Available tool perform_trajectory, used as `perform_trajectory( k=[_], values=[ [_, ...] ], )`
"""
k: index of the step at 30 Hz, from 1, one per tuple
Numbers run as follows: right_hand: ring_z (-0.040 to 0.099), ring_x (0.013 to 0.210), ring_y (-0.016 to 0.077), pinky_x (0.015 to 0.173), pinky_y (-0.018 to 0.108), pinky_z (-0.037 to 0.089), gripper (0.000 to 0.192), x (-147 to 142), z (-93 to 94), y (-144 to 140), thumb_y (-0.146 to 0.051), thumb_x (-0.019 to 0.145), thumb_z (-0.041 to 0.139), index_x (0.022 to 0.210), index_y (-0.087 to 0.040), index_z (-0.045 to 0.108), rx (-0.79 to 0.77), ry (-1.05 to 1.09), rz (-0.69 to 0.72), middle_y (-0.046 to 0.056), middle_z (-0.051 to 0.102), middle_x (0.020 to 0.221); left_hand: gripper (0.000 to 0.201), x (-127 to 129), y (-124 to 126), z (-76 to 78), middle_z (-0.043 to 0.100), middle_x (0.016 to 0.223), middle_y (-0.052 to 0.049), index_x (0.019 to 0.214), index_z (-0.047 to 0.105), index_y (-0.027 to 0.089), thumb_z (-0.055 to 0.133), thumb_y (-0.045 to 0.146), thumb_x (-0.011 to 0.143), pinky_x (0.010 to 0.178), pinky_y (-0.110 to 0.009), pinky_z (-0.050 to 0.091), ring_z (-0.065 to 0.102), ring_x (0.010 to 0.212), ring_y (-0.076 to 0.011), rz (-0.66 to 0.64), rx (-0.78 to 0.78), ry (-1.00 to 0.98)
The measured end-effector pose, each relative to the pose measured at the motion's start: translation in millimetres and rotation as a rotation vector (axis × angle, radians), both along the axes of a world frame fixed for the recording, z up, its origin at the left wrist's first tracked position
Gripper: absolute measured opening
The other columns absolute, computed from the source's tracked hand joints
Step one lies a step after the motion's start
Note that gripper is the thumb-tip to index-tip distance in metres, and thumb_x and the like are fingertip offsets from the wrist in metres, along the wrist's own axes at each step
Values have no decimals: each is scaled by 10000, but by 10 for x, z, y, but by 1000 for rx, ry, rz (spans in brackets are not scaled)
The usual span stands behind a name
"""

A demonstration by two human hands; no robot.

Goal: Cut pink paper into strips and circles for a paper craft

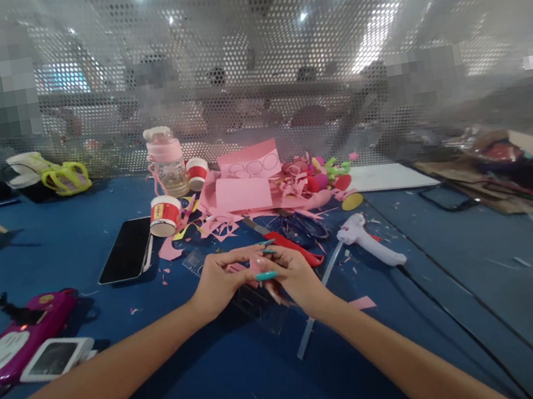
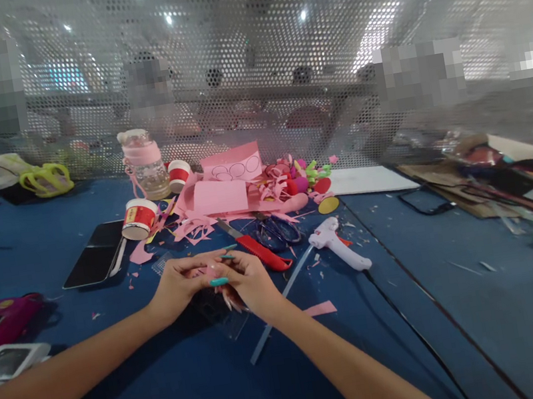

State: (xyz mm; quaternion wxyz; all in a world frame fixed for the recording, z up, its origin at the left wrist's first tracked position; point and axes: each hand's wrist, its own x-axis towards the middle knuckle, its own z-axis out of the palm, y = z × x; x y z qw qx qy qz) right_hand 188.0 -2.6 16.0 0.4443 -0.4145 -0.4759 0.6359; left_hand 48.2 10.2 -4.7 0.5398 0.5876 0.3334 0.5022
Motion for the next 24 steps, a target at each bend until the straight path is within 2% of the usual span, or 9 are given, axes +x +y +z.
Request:
perform_trajectory(
  k=[3, 6, 10, 13, 15, 18, 20, 24],
  values=[
    [341, 192, 36, 194, 151, 212, 346, -7, 8, -8, -458, 612, 686, 715, -155, 554, -2, -3, -2, -83, 514, 377, 163, -11, 3, -7, 704, 1001, -54, 764, 734, 183, 725, 128, 611, 905, -327, 471, 608, 1017, -231, -11, 29, 9],
    [329, 188, 32, 195, 144, 210, 356, -16, -20, -8, -476, 609, 680, 689, -156, 544, 4, 11, -20, -83, 502, 364, 147, -9, 2, -9, 715, 953, -52, 770, 727, 182, 706, 136, 632, 856, -320, 495, 597, 1031, -236, -27, 31, 28],
    [323, 184, 35, 194, 142, 210, 372, -24, -61, -5, -501, 605, 672, 674, -167, 524, 11, 25, -38, -89, 485, 350, 143, 16, -17, 4, 702, 977, -58, 789, 711, 162, 699, 165, 647, 799, -311, 504, 621, 947, -227, -32, 9, 70],
    [311, 186, 30, 204, 135, 210, 354, -20, -79, -2, -489, 650, 643, 603, -182, 473, 46, -4, -83, -96, 453, 325, 201, 30, -50, 13, 666, 1028, -52, 892, 657, 164, 674, 226, 701, 800, -290, 477, 607, 924, -194, 42, 18, 71],
    [308, 193, 28, 213, 130, 210, 356, -13, -88, 0, -477, 691, 615, 575, -189, 442, 72, -23, -102, -99, 434, 313, 178, 33, -77, 16, 646, 920, -30, 922, 591, 171, 591, 286, 787, 747, -261, 463, 595, 843, -156, 154, 61, 82],
    [308, 199, 30, 216, 129, 205, 355, -12, -101, -4, -475, 716, 598, 582, -197, 422, 87, -45, -99, -103, 429, 317, 223, 40, -116, 17, 506, 649, 30, 760, 506, 174, 427, 342, 884, 568, -225, 395, 488, 587, -104, 251, 130, 205],
    [302, 197, 31, 214, 134, 199, 364, -20, -110, -14, -484, 717, 597, 582, -200, 415, 93, -65, -88, -106, 423, 317, 286, 51, -135, 16, 447, 596, 42, 687, 459, 178, 377, 348, 901, 528, -225, 351, 427, 537, -101, 216, 146, 269],
    [287, 200, 34, 221, 147, 195, 370, -43, -123, -41, -500, 746, 569, 591, -202, 412, 133, -108, -60, -107, 405, 322, 277, 71, -149, 12, 461, 607, 37, 684, 454, 179, 368, 330, 899, 548, -233, 338, 429, 561, -111, 158, 143, 322]
  ],
)
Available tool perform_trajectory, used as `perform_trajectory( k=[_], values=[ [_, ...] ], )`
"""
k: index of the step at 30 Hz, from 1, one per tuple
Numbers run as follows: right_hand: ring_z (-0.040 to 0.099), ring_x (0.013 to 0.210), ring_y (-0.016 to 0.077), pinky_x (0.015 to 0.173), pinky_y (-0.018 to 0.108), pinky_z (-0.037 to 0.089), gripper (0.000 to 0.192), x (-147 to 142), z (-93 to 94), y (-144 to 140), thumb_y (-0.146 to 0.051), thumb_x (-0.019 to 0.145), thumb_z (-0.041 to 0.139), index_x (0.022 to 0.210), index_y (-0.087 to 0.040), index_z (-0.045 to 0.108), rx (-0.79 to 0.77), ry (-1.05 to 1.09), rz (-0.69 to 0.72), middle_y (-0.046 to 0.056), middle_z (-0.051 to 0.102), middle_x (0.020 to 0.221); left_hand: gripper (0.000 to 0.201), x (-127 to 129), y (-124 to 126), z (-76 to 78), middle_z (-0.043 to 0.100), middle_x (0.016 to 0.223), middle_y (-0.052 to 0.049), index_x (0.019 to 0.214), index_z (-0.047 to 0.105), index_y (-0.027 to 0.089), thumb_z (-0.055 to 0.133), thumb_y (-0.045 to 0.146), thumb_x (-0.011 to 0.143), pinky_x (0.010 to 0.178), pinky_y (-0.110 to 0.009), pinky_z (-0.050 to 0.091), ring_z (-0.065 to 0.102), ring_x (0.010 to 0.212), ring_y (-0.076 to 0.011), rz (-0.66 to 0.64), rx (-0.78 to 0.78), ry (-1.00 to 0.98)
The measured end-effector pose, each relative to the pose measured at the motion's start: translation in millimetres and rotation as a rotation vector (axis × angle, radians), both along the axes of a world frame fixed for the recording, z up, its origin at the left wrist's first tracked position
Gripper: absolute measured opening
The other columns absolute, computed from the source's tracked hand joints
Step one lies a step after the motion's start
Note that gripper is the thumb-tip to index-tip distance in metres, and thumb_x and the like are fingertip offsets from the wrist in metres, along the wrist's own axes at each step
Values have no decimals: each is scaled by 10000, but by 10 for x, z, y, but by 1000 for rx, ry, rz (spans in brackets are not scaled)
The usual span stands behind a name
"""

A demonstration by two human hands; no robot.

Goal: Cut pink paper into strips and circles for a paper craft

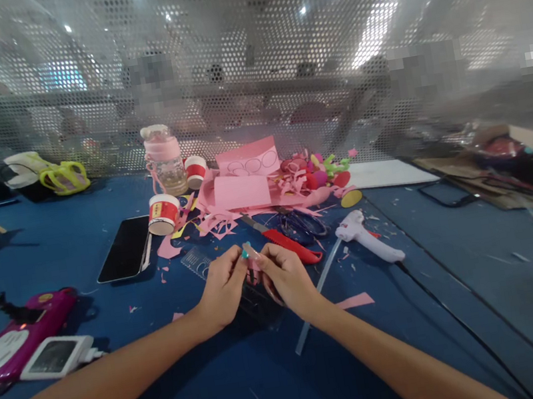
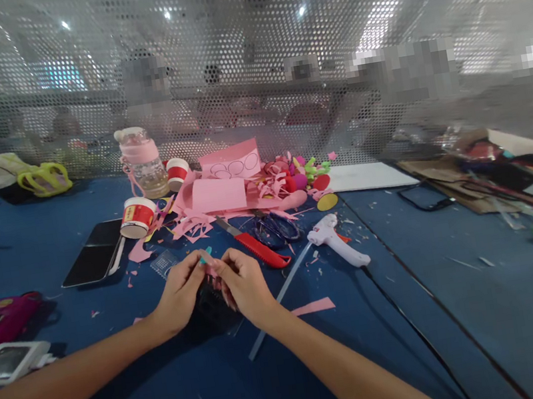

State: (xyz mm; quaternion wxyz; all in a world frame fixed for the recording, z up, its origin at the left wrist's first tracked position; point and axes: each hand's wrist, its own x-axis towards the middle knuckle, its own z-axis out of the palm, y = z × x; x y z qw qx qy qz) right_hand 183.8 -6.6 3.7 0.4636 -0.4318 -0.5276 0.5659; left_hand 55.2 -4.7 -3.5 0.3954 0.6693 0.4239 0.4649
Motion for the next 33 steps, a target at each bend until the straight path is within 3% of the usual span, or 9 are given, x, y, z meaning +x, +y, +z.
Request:
perform_trajectory(
  k=[4, 8, 11, 15, 19, 24, 29, 33],
  values=[
    [389, 276, 65, 288, 173, 303, 340, 39, -21, 7, -503, 762, 568, 682, -209, 417, 105, -98, -17, -95, 447, 404, 281, -12, 12, -19, 414, 587, 47, 645, 412, 183, 392, 323, 888, 536, -231, 305, 382, 545, -102, 54, 10, 50],
    [570, 581, 138, 508, 238, 451, 361, 138, -30, 55, -473, 749, 616, 932, -179, 512, 505, -403, -55, 5, 573, 687, 296, -28, 25, -42, 347, 574, 58, 627, 348, 192, 387, 328, 888, 515, -224, 275, 329, 538, -97, 55, 28, 22],
    [571, 665, 153, 566, 250, 459, 309, 187, -17, 76, -455, 832, 519, 959, -174, 536, 753, -590, -34, 42, 586, 768, 299, -33, 28, -49, 340, 584, 55, 632, 348, 192, 381, 338, 891, 521, -225, 279, 322, 554, -99, 8, 44, 5],
    [549, 623, 140, 567, 241, 444, 311, 208, 4, 63, -440, 889, 415, 895, -161, 553, 945, -755, -6, 41, 573, 719, 297, -41, 26, -41, 328, 593, 52, 635, 349, 191, 376, 332, 894, 530, -233, 275, 300, 560, -102, -23, 56, 19],
    [551, 608, 138, 544, 229, 432, 369, 218, -4, 48, -487, 875, 399, 889, -161, 571, 982, -796, -42, 36, 575, 687, 309, -45, 15, -33, 309, 581, 55, 626, 336, 192, 366, 335, 899, 517, -234, 256, 279, 547, -101, -11, 90, 44],
    [563, 599, 138, 558, 234, 445, 339, 218, -39, 52, -457, 883, 420, 888, -163, 588, 924, -783, -64, 38, 592, 688, 280, -29, -10, -40, 372, 579, 51, 648, 377, 191, 366, 316, 897, 517, -224, 282, 326, 533, -98, -8, 75, -7],
    [613, 717, 161, 647, 262, 485, 293, 191, -46, 38, -393, 897, 428, 1015, -158, 559, 896, -687, -117, 76, 642, 833, 255, -10, -19, -45, 383, 603, 50, 693, 416, 187, 376, 331, 899, 520, -219, 302, 343, 533, -95, -1, 21, -72],
    [619, 681, 170, 627, 271, 487, 252, 177, -33, 20, -363, 898, 437, 915, -167, 594, 865, -697, -164, 63, 651, 755, 263, 4, -14, -31, 400, 599, 49, 696, 429, 185, 383, 351, 895, 529, -219, 316, 361, 540, -98, 14, -7, -93]
  ],
)
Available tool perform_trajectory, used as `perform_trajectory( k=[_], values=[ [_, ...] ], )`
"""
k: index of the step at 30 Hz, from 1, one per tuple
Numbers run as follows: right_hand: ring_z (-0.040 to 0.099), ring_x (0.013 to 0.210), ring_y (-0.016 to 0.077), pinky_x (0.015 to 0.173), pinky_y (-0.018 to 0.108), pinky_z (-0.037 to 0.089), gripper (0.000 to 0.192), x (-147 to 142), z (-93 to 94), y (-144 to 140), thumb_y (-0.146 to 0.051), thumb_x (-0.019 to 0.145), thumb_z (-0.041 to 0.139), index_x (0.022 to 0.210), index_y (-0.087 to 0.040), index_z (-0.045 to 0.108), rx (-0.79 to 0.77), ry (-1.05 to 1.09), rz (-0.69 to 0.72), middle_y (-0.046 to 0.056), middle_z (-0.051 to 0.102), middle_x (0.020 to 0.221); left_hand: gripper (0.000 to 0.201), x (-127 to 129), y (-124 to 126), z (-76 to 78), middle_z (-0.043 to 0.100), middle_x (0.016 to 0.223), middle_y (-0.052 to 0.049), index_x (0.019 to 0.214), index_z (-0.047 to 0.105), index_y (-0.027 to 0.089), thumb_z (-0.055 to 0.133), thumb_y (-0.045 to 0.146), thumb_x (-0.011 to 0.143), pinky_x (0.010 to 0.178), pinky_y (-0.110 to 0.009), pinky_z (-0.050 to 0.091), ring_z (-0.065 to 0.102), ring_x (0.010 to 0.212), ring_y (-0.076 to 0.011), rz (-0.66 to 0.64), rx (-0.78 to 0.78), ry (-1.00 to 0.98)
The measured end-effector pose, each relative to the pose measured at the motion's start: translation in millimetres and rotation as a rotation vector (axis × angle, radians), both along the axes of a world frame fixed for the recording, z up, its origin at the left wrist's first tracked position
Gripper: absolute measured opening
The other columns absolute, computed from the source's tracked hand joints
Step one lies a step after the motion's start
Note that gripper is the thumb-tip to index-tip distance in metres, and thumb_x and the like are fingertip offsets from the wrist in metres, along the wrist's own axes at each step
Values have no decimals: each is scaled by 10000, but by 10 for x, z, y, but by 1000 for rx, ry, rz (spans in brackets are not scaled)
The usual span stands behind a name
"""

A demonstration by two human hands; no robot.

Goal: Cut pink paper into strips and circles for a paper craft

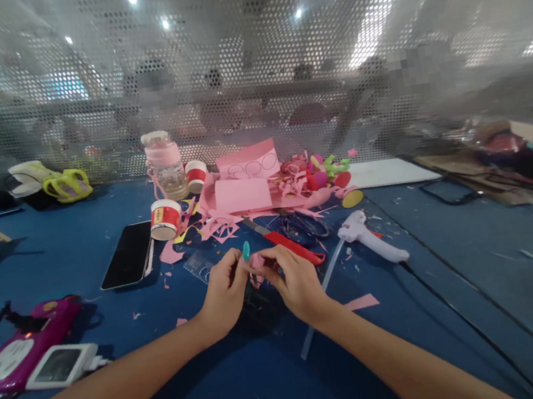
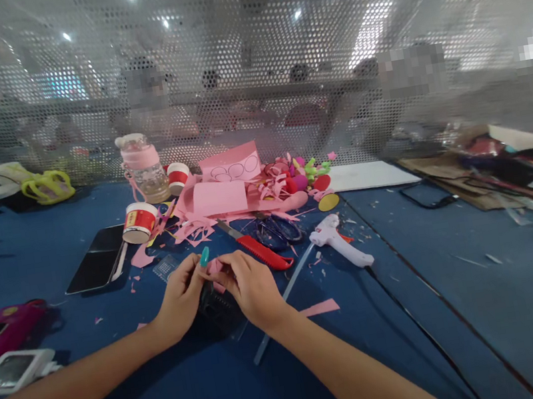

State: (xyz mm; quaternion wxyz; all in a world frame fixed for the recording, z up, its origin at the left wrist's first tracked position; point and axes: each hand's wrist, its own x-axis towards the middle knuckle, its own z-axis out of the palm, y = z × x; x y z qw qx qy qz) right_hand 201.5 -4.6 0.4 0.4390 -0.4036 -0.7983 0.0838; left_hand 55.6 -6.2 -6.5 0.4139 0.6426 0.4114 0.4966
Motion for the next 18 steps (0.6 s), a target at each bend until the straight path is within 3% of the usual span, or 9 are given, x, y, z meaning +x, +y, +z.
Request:
perform_trajectory(
  k=[8, 12, 18],
  values=[
    [638, 709, 179, 673, 289, 500, 232, -47, 5, -29, -327, 906, 426, 922, -189, 611, -38, 82, -20, 65, 675, 783, 267, 15, -7, 3, 395, 562, 59, 721, 438, 190, 399, 393, 890, 498, -220, 299, 353, 501, -96, -36, -45, -12],
    [624, 758, 180, 673, 295, 500, 219, -67, -16, -38, -321, 878, 490, 1038, -192, 565, -43, 123, -22, 73, 650, 878, 261, 10, 1, -7, 381, 562, 64, 720, 428, 193, 389, 384, 894, 498, -220, 299, 341, 495, -96, 4, -34, -24],
    [619, 723, 179, 651, 287, 485, 188, -45, -25, -37, -324, 873, 502, 954, -182, 594, -36, 116, -52, 52, 643, 786, 223, 11, 2, -2, 398, 612, 53, 739, 437, 186, 391, 331, 901, 535, -219, 311, 352, 546, -99, -15, -24, -18]
  ],
)
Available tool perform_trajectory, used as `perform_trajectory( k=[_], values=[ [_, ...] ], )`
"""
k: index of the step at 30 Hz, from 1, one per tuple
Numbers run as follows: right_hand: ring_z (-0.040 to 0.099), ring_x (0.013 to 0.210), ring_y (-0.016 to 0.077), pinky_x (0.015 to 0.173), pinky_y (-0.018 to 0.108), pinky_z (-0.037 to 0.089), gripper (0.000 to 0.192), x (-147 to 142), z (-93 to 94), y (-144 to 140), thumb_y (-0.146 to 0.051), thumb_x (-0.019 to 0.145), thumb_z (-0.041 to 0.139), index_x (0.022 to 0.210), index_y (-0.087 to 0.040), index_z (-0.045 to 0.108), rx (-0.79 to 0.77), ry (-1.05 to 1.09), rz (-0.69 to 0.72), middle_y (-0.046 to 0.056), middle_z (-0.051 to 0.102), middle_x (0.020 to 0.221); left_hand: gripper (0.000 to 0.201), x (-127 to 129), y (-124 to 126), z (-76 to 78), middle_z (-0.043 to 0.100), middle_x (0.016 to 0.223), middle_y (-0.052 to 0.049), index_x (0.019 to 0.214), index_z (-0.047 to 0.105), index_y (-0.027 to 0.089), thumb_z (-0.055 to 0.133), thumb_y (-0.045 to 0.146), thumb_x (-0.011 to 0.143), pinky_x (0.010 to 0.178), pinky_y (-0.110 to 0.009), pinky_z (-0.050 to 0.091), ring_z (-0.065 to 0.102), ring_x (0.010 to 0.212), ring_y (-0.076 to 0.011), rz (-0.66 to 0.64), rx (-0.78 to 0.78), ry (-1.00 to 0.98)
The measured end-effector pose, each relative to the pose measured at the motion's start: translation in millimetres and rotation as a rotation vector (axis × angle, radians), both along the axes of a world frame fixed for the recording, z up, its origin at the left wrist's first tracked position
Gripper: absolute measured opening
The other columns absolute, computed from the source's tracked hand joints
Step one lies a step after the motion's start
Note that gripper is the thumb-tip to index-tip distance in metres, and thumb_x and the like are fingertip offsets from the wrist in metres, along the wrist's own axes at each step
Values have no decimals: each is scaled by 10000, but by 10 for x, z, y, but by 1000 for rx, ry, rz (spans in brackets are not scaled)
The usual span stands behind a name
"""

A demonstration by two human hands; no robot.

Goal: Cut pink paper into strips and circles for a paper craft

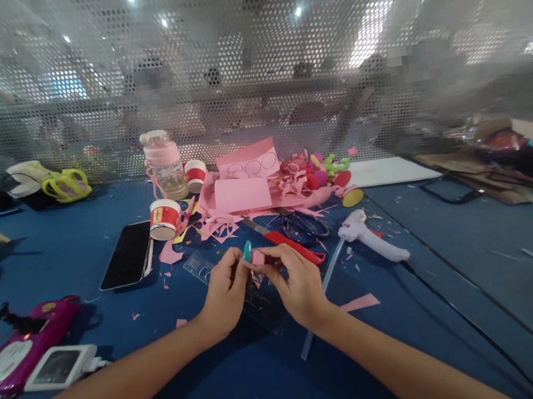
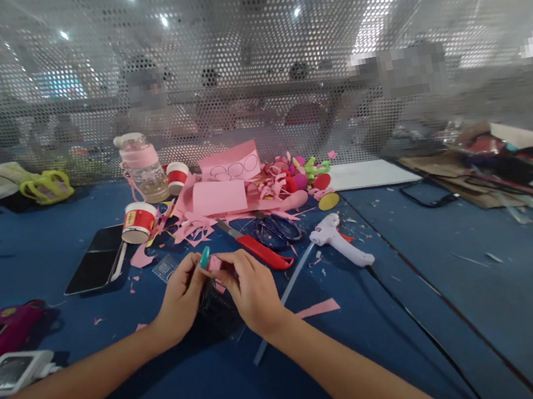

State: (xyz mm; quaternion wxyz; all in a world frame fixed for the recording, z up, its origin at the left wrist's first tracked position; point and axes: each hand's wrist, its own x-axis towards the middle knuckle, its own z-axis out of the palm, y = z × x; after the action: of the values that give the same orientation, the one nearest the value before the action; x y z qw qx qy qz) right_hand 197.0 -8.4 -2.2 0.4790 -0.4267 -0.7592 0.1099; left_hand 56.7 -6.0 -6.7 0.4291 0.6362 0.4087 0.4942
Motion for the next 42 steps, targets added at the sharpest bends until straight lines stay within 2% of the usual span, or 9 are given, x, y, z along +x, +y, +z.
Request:
perform_trajectory(
  k=[7, 11, 13, 16, 20, 26, 30, 35, 42],
  values=[
    [617, 654, 169, 615, 267, 471, 222, -28, 20, -26, -332, 890, 468, 864, -171, 617, 5, -5, -17, 44, 649, 712, 221, 4, -19, -4, 365, 599, 60, 741, 421, 190, 371, 327, 908, 519, -222, 291, 317, 524, -98, 13, 18, 25],
    [604, 630, 159, 603, 265, 473, 230, -14, 22, -9, -352, 890, 464, 842, -176, 606, -6, -11, 2, 32, 628, 681, 228, -14, -14, -10, 409, 630, 47, 744, 423, 187, 363, 332, 909, 551, -226, 316, 359, 560, -101, 5, 28, 25],
    [600, 640, 158, 572, 263, 480, 225, 13, 24, 22, -372, 862, 510, 943, -177, 587, -24, 0, 36, 40, 623, 747, 236, -28, 4, -17, 408, 638, 45, 736, 420, 187, 366, 341, 906, 562, -227, 321, 365, 575, -103, 6, 36, 28],
    [595, 705, 164, 570, 267, 501, 332, 62, 35, 75, -381, 841, 538, 1098, -173, 520, -16, -32, 117, 84, 594, 911, 256, -42, 43, -28, 377, 626, 49, 713, 410, 187, 378, 362, 898, 562, -226, 313, 347, 580, -104, -19, 41, 48],
    [577, 823, 203, 708, 326, 498, 218, 98, 59, 106, -354, 874, 482, 969, -169, 549, 109, -181, 151, 96, 592, 881, 285, -48, 72, -41, 360, 618, 50, 678, 389, 188, 377, 373, 894, 558, -229, 298, 330, 581, -105, -70, 44, 71],
    [570, 753, 206, 661, 317, 481, 280, 140, 80, 111, -397, 878, 451, 910, -141, 559, 148, -309, 152, 94, 603, 799, 275, -58, 73, -45, 336, 619, 54, 686, 395, 187, 388, 363, 897, 553, -228, 282, 296, 577, -102, -132, 33, 30],
    [565, 714, 183, 634, 286, 470, 244, 152, 52, 129, -378, 879, 467, 896, -153, 561, 171, -281, 126, 71, 590, 766, 253, -49, 65, -38, 380, 633, 52, 714, 416, 184, 406, 358, 896, 559, -223, 299, 329, 579, -97, -167, -16, -35],
    [553, 661, 159, 607, 259, 457, 165, 133, 22, 126, -327, 875, 494, 858, -173, 552, 206, -242, 77, 41, 565, 710, 261, -32, 55, -34, 365, 614, 58, 698, 400, 185, 419, 359, 892, 547, -218, 300, 315, 556, -92, -160, -58, -78],
    [543, 621, 145, 580, 245, 445, 123, 131, 13, 128, -301, 860, 523, 816, -188, 536, 205, -231, 67, 20, 546, 675, 267, -41, 59, -29, 378, 606, 54, 692, 401, 187, 409, 364, 891, 562, -224, 319, 342, 557, -97, -140, -23, -11]
  ],
)
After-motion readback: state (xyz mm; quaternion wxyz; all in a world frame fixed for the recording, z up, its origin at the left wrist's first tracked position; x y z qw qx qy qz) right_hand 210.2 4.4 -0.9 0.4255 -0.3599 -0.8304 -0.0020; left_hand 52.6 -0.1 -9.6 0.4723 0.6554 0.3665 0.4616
